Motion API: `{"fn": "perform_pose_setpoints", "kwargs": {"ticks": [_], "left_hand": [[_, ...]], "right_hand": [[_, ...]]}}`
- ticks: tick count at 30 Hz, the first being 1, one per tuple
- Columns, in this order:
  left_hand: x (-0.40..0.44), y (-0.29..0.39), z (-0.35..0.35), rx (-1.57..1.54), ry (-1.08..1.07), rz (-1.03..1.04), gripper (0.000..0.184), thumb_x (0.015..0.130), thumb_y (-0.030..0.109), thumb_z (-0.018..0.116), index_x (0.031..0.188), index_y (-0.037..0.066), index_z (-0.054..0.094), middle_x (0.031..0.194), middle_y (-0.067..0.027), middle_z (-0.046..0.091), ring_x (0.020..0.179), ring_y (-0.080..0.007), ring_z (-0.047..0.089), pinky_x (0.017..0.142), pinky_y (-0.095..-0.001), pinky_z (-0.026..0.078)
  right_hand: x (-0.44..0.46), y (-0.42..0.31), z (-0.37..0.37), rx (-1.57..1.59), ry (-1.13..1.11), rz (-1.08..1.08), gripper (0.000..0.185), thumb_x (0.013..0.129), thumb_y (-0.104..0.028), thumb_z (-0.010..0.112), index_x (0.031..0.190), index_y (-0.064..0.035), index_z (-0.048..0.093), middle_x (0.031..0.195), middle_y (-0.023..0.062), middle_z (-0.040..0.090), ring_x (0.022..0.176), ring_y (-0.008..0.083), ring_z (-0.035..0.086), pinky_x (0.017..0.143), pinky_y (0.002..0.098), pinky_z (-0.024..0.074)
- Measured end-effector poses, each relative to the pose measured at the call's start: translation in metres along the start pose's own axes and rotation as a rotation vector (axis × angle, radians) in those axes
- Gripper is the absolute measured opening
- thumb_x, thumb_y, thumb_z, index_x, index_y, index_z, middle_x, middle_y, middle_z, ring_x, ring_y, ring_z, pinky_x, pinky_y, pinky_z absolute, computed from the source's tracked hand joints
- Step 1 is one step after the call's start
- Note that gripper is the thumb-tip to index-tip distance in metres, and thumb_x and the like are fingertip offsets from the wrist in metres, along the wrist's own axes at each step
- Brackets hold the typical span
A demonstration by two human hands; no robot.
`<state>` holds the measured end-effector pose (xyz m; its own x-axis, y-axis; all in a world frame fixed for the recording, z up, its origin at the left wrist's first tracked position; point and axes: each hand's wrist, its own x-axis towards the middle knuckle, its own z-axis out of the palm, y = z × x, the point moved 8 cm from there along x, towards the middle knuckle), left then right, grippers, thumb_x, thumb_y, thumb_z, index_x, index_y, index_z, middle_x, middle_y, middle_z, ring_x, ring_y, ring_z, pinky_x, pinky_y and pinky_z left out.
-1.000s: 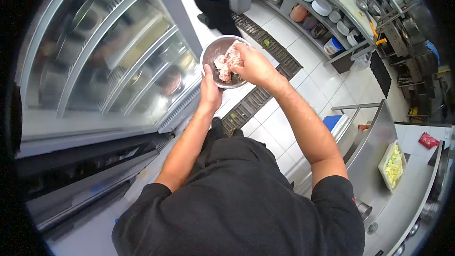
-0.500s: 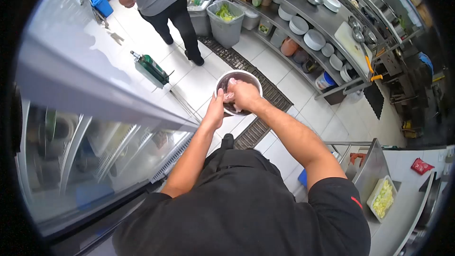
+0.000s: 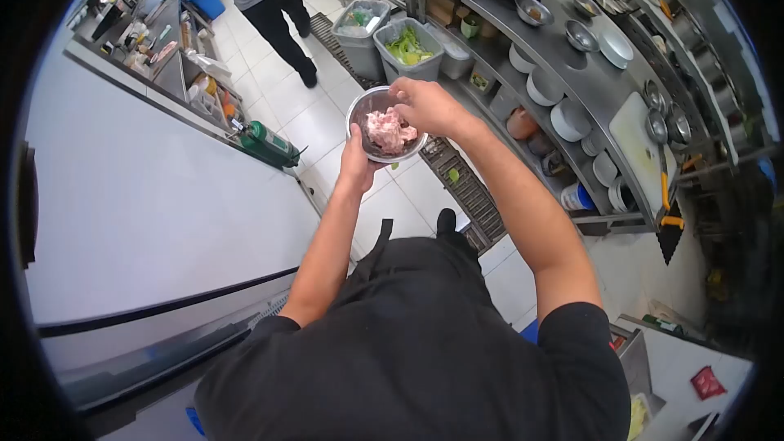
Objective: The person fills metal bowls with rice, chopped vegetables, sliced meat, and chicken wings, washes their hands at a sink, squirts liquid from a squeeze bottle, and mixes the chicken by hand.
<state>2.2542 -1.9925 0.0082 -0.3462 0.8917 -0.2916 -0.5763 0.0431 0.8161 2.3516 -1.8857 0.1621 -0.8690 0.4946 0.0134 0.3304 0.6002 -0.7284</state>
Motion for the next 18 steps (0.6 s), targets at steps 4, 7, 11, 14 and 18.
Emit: {"fn": "perform_pose_setpoints", "kwargs": {"ticks": [4,7,11,14,18], "left_hand": [[0.048,0.012,0.039,0.006,0.106,0.137,0.061,0.108,0.051,0.025,0.145,0.005,0.038,0.136,-0.0172,0.057,0.116,-0.0305,0.064,0.091,-0.0488,0.059],[0.076,0.019,0.034,0.010,0.131,0.092,0.054,0.108,0.049,0.031,0.139,0.007,0.045,0.126,-0.0145,0.063,0.108,-0.0274,0.067,0.082,-0.0479,0.062],[0.113,0.030,0.020,0.075,0.193,0.008,0.058,0.108,0.050,0.029,0.140,0.005,0.044,0.128,-0.0153,0.062,0.109,-0.0295,0.067,0.083,-0.0511,0.061],[0.142,0.040,0.004,0.038,0.179,-0.103,0.060,0.108,0.051,0.028,0.142,0.004,0.043,0.131,-0.0167,0.060,0.112,-0.0322,0.066,0.086,-0.0546,0.060],[0.206,0.074,-0.039,-0.060,0.210,-0.081,0.062,0.108,0.052,0.025,0.144,0.005,0.040,0.136,-0.0180,0.057,0.116,-0.0346,0.064,0.091,-0.0588,0.057]], "right_hand": [[0.049,0.063,0.018,-0.313,-0.090,-0.097,0.056,0.075,-0.033,0.077,0.122,-0.0041,0.065,0.108,0.0257,0.068,0.104,0.0394,0.067,0.093,0.0440,0.0520],[0.080,0.082,0.032,-0.260,-0.161,-0.148,0.049,0.076,-0.034,0.076,0.115,-0.0065,0.068,0.099,0.0244,0.068,0.099,0.0413,0.066,0.090,0.0464,0.0518],[0.129,0.106,0.034,-0.151,-0.237,-0.196,0.028,0.077,-0.027,0.074,0.098,-0.0087,0.071,0.089,0.0193,0.072,0.086,0.0388,0.070,0.079,0.0485,0.0544],[0.183,0.119,0.019,-0.130,-0.302,-0.082,0.021,0.080,-0.022,0.073,0.096,-0.0092,0.072,0.077,0.0142,0.072,0.074,0.0305,0.072,0.070,0.0422,0.0555],[0.268,0.091,-0.005,-0.218,-0.195,-0.099,0.024,0.082,-0.019,0.071,0.102,-0.0063,0.072,0.091,0.0197,0.073,0.090,0.0351,0.071,0.080,0.0439,0.0544]]}}
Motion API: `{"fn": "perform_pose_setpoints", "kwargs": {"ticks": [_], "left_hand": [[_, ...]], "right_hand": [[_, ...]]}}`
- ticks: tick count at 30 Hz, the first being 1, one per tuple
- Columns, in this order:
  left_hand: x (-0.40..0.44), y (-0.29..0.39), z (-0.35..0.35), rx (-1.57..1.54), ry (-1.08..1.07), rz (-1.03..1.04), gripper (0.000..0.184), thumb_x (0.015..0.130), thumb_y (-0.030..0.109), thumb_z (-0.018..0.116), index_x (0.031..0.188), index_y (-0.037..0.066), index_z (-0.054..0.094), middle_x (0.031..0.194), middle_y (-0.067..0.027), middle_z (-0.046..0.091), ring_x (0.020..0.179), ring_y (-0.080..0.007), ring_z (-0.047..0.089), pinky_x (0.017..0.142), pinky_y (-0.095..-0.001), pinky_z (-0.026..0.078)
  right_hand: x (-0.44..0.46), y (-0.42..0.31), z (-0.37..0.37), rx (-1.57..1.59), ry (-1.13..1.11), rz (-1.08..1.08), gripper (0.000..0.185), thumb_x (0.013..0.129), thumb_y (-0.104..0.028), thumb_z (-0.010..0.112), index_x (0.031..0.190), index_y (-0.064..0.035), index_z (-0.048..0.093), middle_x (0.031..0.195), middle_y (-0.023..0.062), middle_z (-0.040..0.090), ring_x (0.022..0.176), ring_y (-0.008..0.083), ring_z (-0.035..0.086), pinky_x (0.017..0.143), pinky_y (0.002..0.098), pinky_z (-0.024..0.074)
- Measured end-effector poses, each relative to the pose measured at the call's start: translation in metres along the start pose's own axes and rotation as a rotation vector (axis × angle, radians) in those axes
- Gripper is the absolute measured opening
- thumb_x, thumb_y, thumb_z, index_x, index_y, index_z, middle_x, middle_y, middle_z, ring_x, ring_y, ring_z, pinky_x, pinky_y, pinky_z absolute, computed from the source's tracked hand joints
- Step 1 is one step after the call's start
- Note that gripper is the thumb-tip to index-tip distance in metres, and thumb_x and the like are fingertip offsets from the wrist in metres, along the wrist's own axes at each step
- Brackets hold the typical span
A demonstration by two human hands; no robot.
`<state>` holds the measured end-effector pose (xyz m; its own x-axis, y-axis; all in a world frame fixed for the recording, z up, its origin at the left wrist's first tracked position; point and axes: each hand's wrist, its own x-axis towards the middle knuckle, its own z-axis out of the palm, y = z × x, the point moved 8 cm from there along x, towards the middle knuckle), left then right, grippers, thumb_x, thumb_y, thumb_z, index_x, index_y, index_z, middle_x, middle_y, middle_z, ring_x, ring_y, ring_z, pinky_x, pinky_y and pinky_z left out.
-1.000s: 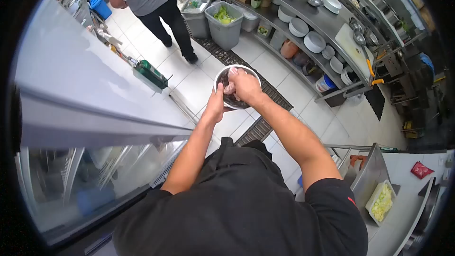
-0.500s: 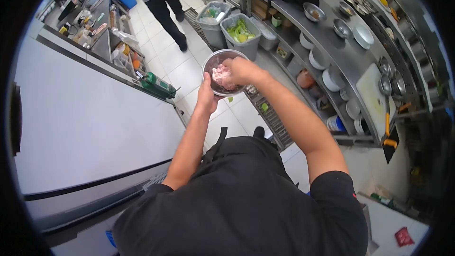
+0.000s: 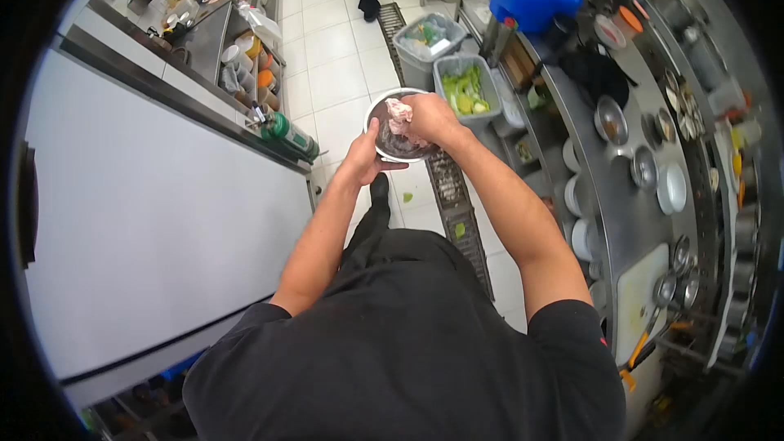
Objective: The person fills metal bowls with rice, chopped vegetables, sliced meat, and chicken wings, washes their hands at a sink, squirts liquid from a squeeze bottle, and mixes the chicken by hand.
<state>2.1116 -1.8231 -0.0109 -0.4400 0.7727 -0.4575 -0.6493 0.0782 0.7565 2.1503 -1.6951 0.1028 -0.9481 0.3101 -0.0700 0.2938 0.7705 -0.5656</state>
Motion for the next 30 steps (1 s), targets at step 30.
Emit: {"fn": "perform_pose_setpoints", "kwargs": {"ticks": [30], "left_hand": [[0.526,0.378,-0.043,0.015,-0.009,0.117,0.058,0.108,0.054,0.027,0.146,0.011,0.040,0.138,-0.0108,0.058,0.120,-0.0262,0.062,0.092,-0.0556,0.055]], "right_hand": [[0.596,0.166,-0.173,-0.107,-0.085,-0.341,0.027,0.076,-0.008,0.070,0.101,-0.0011,0.068,0.107,0.0200,0.066,0.098,0.0390,0.064,0.086,0.0430,0.0510]]}}
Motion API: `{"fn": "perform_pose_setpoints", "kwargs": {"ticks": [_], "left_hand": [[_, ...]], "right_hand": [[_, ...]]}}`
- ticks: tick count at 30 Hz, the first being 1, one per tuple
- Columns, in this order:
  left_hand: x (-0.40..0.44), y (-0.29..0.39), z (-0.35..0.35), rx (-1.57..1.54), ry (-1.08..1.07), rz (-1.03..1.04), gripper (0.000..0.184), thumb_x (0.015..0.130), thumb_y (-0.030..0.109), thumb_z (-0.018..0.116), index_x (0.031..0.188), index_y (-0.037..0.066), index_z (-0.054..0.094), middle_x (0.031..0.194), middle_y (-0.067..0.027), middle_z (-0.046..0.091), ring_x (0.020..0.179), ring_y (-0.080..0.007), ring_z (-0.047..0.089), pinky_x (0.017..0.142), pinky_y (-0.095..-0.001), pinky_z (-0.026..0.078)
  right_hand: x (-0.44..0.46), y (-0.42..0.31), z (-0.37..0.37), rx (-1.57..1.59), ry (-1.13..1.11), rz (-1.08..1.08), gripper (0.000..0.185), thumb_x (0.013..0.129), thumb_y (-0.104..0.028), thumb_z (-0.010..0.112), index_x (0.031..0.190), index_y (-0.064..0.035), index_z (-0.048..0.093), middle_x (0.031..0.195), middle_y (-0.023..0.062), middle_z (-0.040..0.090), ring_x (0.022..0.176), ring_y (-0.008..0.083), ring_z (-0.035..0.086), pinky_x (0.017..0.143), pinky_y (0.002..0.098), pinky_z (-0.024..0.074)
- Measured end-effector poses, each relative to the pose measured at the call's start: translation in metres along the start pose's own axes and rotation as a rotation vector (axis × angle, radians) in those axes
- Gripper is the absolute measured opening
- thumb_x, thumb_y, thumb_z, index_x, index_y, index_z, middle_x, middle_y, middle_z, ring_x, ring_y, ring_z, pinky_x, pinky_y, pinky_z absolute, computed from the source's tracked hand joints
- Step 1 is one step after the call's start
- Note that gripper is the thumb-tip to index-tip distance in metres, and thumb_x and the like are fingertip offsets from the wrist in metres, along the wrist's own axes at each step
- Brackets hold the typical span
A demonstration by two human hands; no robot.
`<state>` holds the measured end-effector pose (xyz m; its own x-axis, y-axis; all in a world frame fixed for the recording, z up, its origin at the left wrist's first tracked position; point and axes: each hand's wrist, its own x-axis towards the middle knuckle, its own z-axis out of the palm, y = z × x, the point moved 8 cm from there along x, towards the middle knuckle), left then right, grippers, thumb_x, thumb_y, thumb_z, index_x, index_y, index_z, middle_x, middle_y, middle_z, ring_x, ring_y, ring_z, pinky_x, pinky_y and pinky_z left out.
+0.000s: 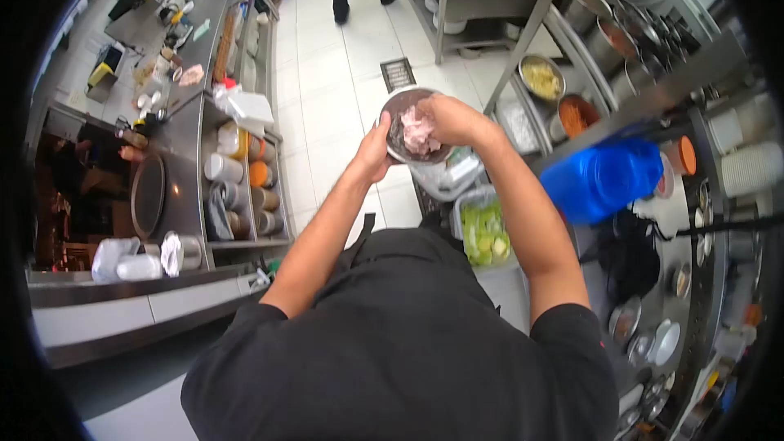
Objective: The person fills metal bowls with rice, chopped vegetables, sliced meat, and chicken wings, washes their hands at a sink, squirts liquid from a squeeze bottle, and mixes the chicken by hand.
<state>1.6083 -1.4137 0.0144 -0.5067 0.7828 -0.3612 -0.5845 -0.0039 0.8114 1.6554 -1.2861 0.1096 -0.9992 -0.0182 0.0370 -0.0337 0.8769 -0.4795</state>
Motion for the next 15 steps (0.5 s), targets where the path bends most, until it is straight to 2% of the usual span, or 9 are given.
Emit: {"fn": "perform_pose_setpoints", "kwargs": {"ticks": [3,4,7,8,9,10,11,12,15], "left_hand": [[0.059,0.031,0.008,0.015,-0.035,0.039,0.060,0.107,0.054,0.030,0.146,0.010,0.040,0.136,-0.0121,0.059,0.120,-0.0256,0.062,0.092,-0.0535,0.056],[0.072,0.038,0.011,0.016,-0.052,0.046,0.060,0.107,0.054,0.030,0.146,0.009,0.039,0.136,-0.0121,0.059,0.120,-0.0254,0.062,0.092,-0.0529,0.056],[0.114,0.059,0.027,0.022,-0.040,0.042,0.061,0.106,0.055,0.032,0.144,0.007,0.042,0.135,-0.0115,0.060,0.116,-0.0243,0.064,0.092,-0.0510,0.057],[0.133,0.062,0.030,0.033,-0.046,0.034,0.061,0.106,0.055,0.032,0.144,0.008,0.043,0.134,-0.0115,0.061,0.115,-0.0239,0.065,0.091,-0.0504,0.057],[0.150,0.065,0.033,0.047,-0.052,0.021,0.061,0.106,0.055,0.033,0.144,0.008,0.043,0.133,-0.0115,0.061,0.115,-0.0235,0.065,0.091,-0.0498,0.057],[0.165,0.069,0.040,0.012,-0.074,-0.008,0.058,0.109,0.046,0.033,0.146,0.002,0.037,0.136,-0.0149,0.058,0.118,-0.0236,0.063,0.097,-0.0427,0.055],[0.183,0.070,0.043,0.011,-0.091,-0.033,0.058,0.109,0.046,0.034,0.145,0.001,0.039,0.136,-0.0149,0.058,0.118,-0.0240,0.063,0.096,-0.0431,0.055],[0.202,0.068,0.045,0.008,-0.109,-0.057,0.058,0.109,0.046,0.034,0.145,0.000,0.040,0.135,-0.0149,0.059,0.118,-0.0244,0.063,0.096,-0.0435,0.056],[0.265,0.065,0.044,-0.054,-0.135,-0.094,0.060,0.107,0.048,0.038,0.140,-0.001,0.046,0.129,-0.0159,0.063,0.111,-0.0262,0.067,0.090,-0.0446,0.059]], "right_hand": [[0.018,0.039,-0.062,-0.044,0.244,0.196,0.025,0.076,-0.005,0.067,0.100,-0.0013,0.068,0.100,0.0207,0.067,0.098,0.0400,0.064,0.087,0.0460,0.0515],[0.022,0.050,-0.077,-0.031,0.261,0.281,0.022,0.075,-0.004,0.067,0.097,-0.0020,0.069,0.099,0.0194,0.067,0.098,0.0392,0.065,0.085,0.0451,0.0518],[0.030,0.086,-0.103,0.074,0.343,0.330,0.020,0.075,-0.004,0.068,0.095,-0.0019,0.069,0.100,0.0187,0.066,0.095,0.0386,0.065,0.084,0.0441,0.0519],[0.032,0.096,-0.112,0.101,0.378,0.300,0.018,0.079,-0.001,0.067,0.098,-0.0018,0.067,0.098,0.0182,0.066,0.085,0.0343,0.066,0.077,0.0388,0.0527],[0.030,0.107,-0.121,0.142,0.447,0.317,0.018,0.079,0.000,0.066,0.098,-0.0014,0.067,0.097,0.0187,0.066,0.086,0.0360,0.065,0.079,0.0400,0.0526],[0.029,0.114,-0.132,0.184,0.516,0.338,0.018,0.079,0.000,0.066,0.098,-0.0010,0.067,0.096,0.0192,0.067,0.088,0.0377,0.065,0.080,0.0411,0.0524],[0.029,0.124,-0.142,0.222,0.586,0.360,0.018,0.079,0.000,0.066,0.098,-0.0006,0.067,0.095,0.0196,0.067,0.089,0.0393,0.065,0.081,0.0423,0.0523],[0.030,0.140,-0.144,0.274,0.650,0.322,0.013,0.085,-0.002,0.067,0.098,0.0002,0.066,0.090,0.0153,0.068,0.082,0.0289,0.067,0.074,0.0386,0.0534],[0.032,0.192,-0.128,0.828,0.689,0.469,0.011,0.091,-0.008,0.067,0.098,0.0005,0.065,0.088,0.0084,0.066,0.076,0.0163,0.064,0.068,0.0335,0.0530]]}}
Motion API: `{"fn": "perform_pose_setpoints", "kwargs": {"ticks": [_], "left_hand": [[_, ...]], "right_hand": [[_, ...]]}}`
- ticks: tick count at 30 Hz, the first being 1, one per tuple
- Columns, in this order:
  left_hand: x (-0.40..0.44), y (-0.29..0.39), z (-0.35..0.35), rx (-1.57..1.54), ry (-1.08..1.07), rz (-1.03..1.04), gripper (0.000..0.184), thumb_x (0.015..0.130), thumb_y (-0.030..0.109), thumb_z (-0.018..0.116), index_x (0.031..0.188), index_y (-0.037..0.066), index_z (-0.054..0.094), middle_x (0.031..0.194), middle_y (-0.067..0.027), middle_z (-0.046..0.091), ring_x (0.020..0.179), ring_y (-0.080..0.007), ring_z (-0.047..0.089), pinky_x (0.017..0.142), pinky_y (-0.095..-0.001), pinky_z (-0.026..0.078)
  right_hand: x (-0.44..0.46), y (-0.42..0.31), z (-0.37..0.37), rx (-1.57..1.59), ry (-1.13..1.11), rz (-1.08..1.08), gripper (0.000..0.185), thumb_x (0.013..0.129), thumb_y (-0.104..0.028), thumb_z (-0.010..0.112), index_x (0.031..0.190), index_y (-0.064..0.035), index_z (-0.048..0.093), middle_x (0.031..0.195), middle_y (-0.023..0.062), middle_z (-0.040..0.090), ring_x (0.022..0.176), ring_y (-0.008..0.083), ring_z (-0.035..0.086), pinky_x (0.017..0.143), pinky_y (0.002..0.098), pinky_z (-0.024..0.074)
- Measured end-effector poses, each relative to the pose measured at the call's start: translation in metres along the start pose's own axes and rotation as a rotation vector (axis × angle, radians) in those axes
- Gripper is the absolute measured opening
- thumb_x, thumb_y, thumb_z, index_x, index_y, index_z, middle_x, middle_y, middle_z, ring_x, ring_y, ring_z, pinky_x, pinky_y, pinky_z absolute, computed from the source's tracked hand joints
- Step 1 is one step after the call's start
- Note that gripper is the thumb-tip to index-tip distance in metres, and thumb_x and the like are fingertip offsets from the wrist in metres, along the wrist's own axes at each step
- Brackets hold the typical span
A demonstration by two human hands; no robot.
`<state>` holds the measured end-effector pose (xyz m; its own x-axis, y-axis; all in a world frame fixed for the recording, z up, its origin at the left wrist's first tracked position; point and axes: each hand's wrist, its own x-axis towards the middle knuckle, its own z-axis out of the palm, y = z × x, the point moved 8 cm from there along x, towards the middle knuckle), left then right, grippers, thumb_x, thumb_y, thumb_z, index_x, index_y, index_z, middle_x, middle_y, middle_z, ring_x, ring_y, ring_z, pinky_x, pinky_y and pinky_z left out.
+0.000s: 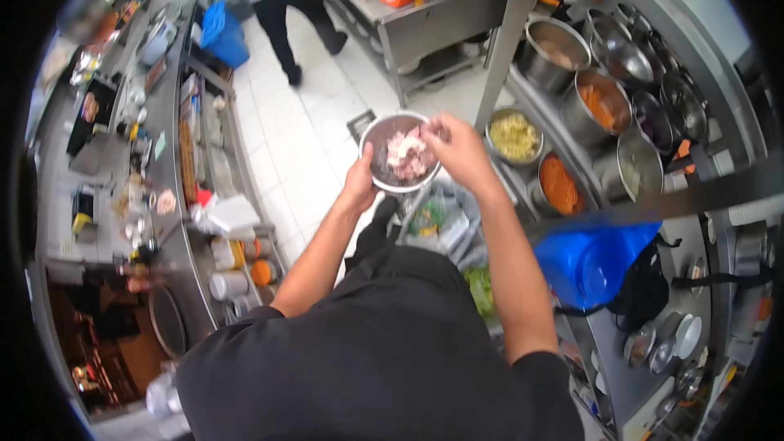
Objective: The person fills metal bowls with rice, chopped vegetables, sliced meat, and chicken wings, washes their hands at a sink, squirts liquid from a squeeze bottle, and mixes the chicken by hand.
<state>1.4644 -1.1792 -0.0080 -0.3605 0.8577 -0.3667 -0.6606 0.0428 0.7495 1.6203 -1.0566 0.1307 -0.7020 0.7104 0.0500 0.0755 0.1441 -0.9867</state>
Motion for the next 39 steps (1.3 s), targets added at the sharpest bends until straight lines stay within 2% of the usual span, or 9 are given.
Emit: {"fn": "perform_pose_setpoints", "kwargs": {"ticks": [2,5,10,13,14,16,24,31,39], "left_hand": [[0.044,0.023,-0.009,0.029,0.047,-0.010,0.060,0.107,0.048,0.040,0.139,-0.001,0.047,0.128,-0.0160,0.064,0.110,-0.0267,0.068,0.086,-0.0477,0.060],[0.159,0.074,-0.046,0.051,0.041,-0.023,0.056,0.106,0.047,0.041,0.138,0.001,0.048,0.129,-0.0175,0.062,0.110,-0.0296,0.068,0.082,-0.0526,0.061],[0.358,0.239,-0.038,0.119,0.093,0.138,0.056,0.108,0.041,0.036,0.143,-0.001,0.041,0.134,-0.0218,0.057,0.111,-0.0358,0.066,0.087,-0.0554,0.058],[0.458,0.321,0.000,0.108,0.085,0.231,0.044,0.101,0.030,0.043,0.135,0.002,0.050,0.116,-0.0167,0.064,0.099,-0.0301,0.066,0.079,-0.0504,0.057],[0.542,0.332,-0.014,0.068,0.036,0.300,0.040,0.099,0.026,0.046,0.131,0.003,0.053,0.114,-0.0160,0.065,0.098,-0.0298,0.068,0.080,-0.0514,0.058],[0.550,0.365,0.029,0.136,0.075,0.221,0.031,0.096,0.013,0.045,0.121,0.000,0.056,0.113,-0.0157,0.064,0.102,-0.0294,0.067,0.083,-0.0530,0.062],[0.699,0.357,0.033,0.200,0.110,0.094,0.037,0.094,0.001,0.042,0.130,0.001,0.053,0.122,-0.0138,0.061,0.110,-0.0277,0.064,0.089,-0.0503,0.061],[0.717,0.348,0.018,0.238,0.069,0.048,0.031,0.096,0.007,0.051,0.127,0.002,0.052,0.123,-0.0122,0.058,0.110,-0.0276,0.060,0.088,-0.0496,0.060],[0.707,0.354,0.013,0.287,0.075,0.085,0.045,0.096,0.022,0.063,0.133,0.002,0.047,0.123,-0.0131,0.047,0.115,-0.0302,0.053,0.090,-0.0517,0.058]], "right_hand": [[0.010,0.013,-0.008,0.209,0.064,0.066,0.013,0.096,-0.013,0.065,0.097,0.0002,0.063,0.086,0.0032,0.062,0.072,0.0092,0.060,0.064,0.0288,0.0519],[0.017,0.053,-0.023,0.270,0.221,0.176,0.013,0.096,-0.013,0.064,0.097,-0.0007,0.061,0.086,0.0021,0.062,0.072,0.0102,0.060,0.065,0.0270,0.0526],[0.012,0.094,-0.028,0.323,0.547,0.386,0.013,0.097,-0.014,0.063,0.099,-0.0011,0.061,0.088,0.0022,0.061,0.076,0.0105,0.059,0.067,0.0274,0.0537],[-0.009,0.108,-0.025,0.264,0.707,0.503,0.014,0.098,-0.015,0.062,0.101,-0.0011,0.062,0.089,0.0027,0.061,0.077,0.0109,0.059,0.066,0.0275,0.0541],[-0.018,0.111,-0.022,0.242,0.754,0.533,0.015,0.098,-0.015,0.062,0.102,-0.0011,0.062,0.089,0.0028,0.061,0.077,0.0110,0.060,0.066,0.0275,0.0542],[-0.036,0.110,-0.018,0.206,0.829,0.602,0.016,0.098,-0.016,0.062,0.103,-0.0014,0.063,0.089,0.0028,0.061,0.077,0.0110,0.060,0.066,0.0273,0.0543],[-0.124,0.076,-0.019,0.109,1.166,0.727,0.014,0.100,-0.020,0.062,0.100,-0.0052,0.062,0.088,0.0016,0.061,0.073,0.0100,0.059,0.062,0.0264,0.0543],[-0.127,0.061,-0.022,0.099,1.224,0.741,0.014,0.101,-0.021,0.061,0.098,-0.0070,0.059,0.087,0.0006,0.060,0.072,0.0084,0.058,0.060,0.0244,0.0534],[-0.087,0.073,-0.023,0.074,1.111,0.740,0.016,0.102,-0.021,0.060,0.099,-0.0054,0.059,0.088,0.0015,0.060,0.072,0.0087,0.058,0.062,0.0244,0.0529]]}}
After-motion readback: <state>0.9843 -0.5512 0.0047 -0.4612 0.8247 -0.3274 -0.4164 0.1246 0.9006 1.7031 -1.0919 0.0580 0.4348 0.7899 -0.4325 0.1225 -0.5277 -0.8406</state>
